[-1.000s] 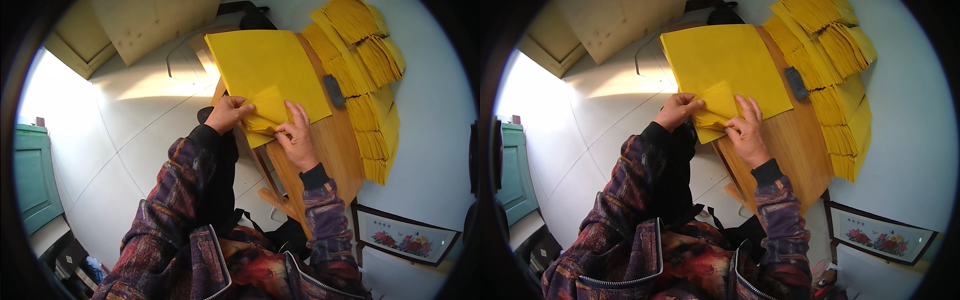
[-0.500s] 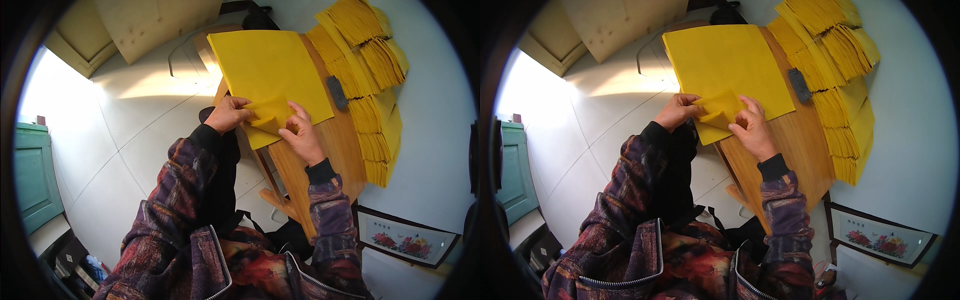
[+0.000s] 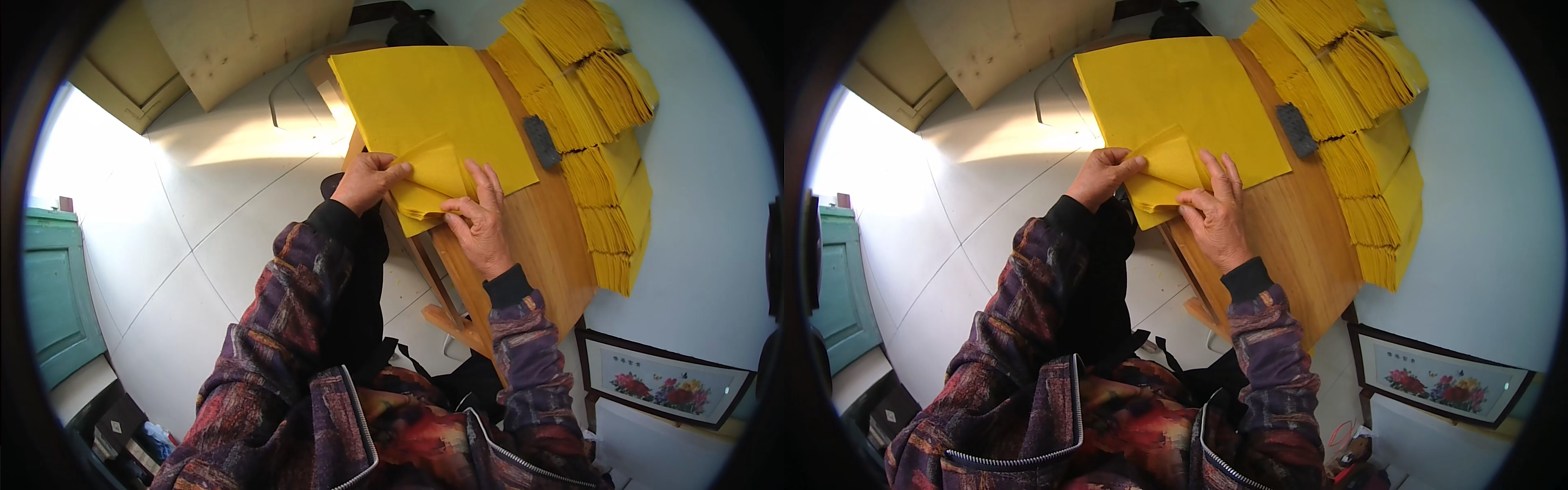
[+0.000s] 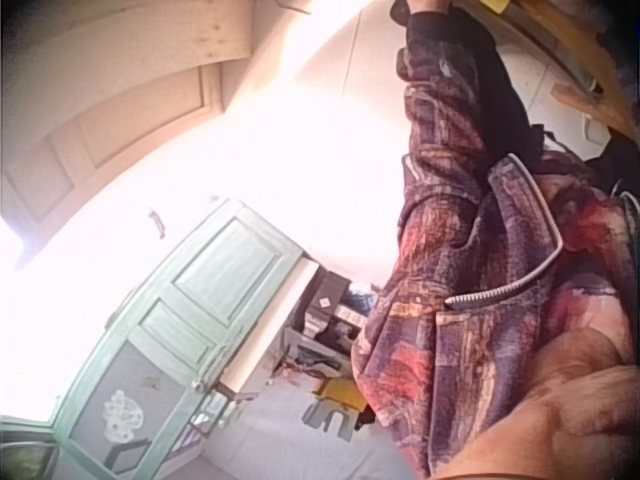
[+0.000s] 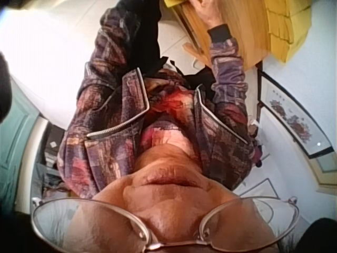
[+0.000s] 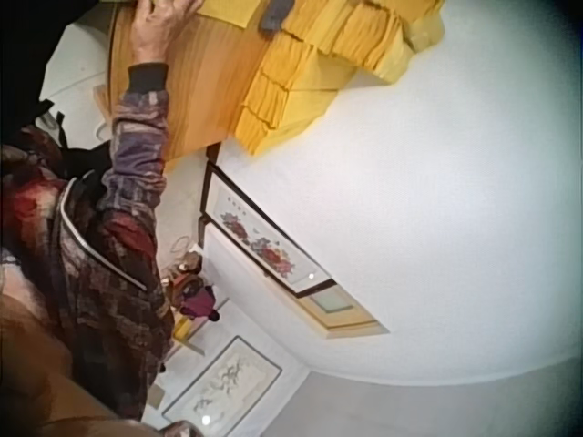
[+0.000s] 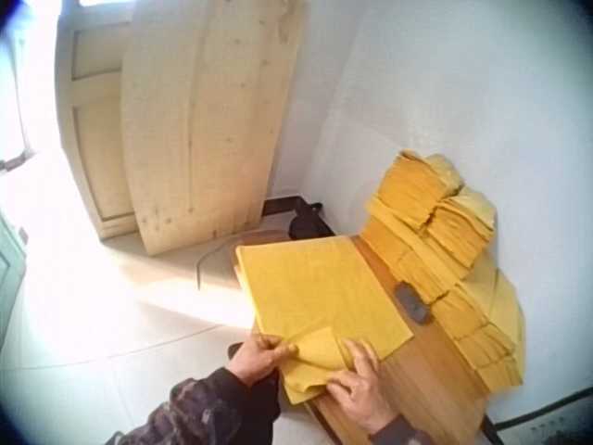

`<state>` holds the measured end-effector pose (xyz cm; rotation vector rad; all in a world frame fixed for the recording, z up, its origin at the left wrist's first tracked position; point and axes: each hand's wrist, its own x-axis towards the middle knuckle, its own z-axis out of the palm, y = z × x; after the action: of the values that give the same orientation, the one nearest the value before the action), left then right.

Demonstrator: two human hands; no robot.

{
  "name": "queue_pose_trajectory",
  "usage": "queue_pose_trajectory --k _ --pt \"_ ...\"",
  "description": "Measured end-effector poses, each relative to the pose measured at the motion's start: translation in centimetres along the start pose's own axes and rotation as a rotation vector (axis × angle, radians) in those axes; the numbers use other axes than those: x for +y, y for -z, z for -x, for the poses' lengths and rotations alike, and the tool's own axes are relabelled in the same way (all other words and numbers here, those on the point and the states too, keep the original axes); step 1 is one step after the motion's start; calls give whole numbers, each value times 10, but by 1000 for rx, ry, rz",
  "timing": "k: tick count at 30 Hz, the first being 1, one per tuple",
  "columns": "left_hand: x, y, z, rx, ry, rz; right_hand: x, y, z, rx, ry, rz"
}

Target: The person folds yellow paper sheets on a wooden table, aligning edges and pressing creases. They stack the folded sheets and continue folding additional sheets from a nearby pile.

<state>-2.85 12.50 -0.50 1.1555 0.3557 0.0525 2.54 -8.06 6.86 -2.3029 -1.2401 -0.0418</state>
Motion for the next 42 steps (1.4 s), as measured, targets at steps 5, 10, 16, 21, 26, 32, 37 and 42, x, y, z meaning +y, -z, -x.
queue_pose_trajectory --k 5,10,16,21,26,32,37,42 --pt "-5 2 -2 -20 -32 -6 1 -1 -7 -54 -34 -88" --pt "3 9 -1 -72 58 -74 9 1 -15 -71 -134 -267" --pt "15 19 4 -187 139 -28 19 0 -22 -117 -215 -430" --pt "9 16 3 -266 62 51 19 0 -20 -112 -260 -446" --pt "4 17 2 -253 55 76 17 -1 -19 -105 -291 -469" --pt "-4 7 -2 -114 -27 33 2 -1 -13 37 -257 -347" --pt "-6 7 -3 -83 -18 2 -8 0 1 134 -97 -149" --pt "-7 6 -3 -64 -18 -23 0 -5 -2 43 18 8"
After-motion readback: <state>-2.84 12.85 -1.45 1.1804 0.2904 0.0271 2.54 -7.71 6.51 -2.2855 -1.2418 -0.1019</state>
